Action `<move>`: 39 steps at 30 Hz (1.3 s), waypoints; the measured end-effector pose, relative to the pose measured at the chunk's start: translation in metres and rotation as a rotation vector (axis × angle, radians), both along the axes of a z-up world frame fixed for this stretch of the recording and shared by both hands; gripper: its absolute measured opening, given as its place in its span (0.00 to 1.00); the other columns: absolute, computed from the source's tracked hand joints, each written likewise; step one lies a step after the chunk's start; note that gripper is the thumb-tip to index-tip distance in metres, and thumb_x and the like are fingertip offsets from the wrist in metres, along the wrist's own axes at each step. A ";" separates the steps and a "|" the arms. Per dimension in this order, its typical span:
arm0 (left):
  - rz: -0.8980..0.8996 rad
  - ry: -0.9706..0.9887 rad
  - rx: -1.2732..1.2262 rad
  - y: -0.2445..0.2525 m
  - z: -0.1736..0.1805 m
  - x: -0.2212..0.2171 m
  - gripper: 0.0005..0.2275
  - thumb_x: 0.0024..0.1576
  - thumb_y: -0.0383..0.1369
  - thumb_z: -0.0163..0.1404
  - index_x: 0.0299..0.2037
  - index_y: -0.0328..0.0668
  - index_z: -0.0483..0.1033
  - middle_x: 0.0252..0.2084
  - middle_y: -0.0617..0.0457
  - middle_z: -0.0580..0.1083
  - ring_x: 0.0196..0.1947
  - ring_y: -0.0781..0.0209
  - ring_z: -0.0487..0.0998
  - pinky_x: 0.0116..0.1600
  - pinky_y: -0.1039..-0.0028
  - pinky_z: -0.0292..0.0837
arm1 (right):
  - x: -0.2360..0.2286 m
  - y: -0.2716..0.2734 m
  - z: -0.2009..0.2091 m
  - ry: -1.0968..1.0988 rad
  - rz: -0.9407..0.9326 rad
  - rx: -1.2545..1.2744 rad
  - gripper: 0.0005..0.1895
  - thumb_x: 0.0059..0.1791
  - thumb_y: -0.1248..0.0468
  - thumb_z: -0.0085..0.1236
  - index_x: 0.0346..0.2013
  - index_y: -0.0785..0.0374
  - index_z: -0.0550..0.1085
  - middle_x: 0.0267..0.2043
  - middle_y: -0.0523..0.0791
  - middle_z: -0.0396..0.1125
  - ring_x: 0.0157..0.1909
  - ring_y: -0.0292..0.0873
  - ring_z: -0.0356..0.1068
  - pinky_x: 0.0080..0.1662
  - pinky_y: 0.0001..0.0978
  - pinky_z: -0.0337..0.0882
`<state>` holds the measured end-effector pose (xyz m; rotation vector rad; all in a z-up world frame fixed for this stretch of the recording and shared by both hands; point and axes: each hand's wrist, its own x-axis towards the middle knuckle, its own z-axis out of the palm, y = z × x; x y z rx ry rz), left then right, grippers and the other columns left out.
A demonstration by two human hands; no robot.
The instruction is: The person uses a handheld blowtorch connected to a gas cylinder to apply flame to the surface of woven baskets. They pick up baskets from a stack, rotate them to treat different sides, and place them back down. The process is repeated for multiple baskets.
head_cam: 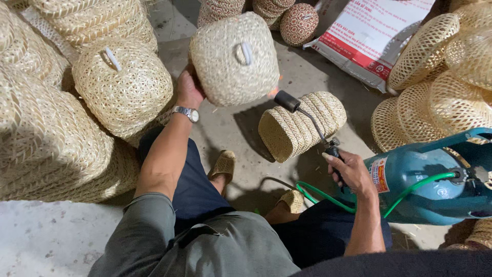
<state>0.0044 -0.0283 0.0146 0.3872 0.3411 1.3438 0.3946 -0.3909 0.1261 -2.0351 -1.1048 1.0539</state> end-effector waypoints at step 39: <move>0.080 0.042 -0.069 -0.022 0.020 0.006 0.18 0.64 0.38 0.37 0.57 0.36 0.70 0.59 0.40 0.72 0.62 0.50 0.72 0.65 0.57 0.71 | 0.000 0.020 -0.014 0.062 0.044 0.043 0.17 0.51 0.51 0.57 0.30 0.64 0.76 0.21 0.42 0.66 0.20 0.34 0.64 0.22 0.30 0.64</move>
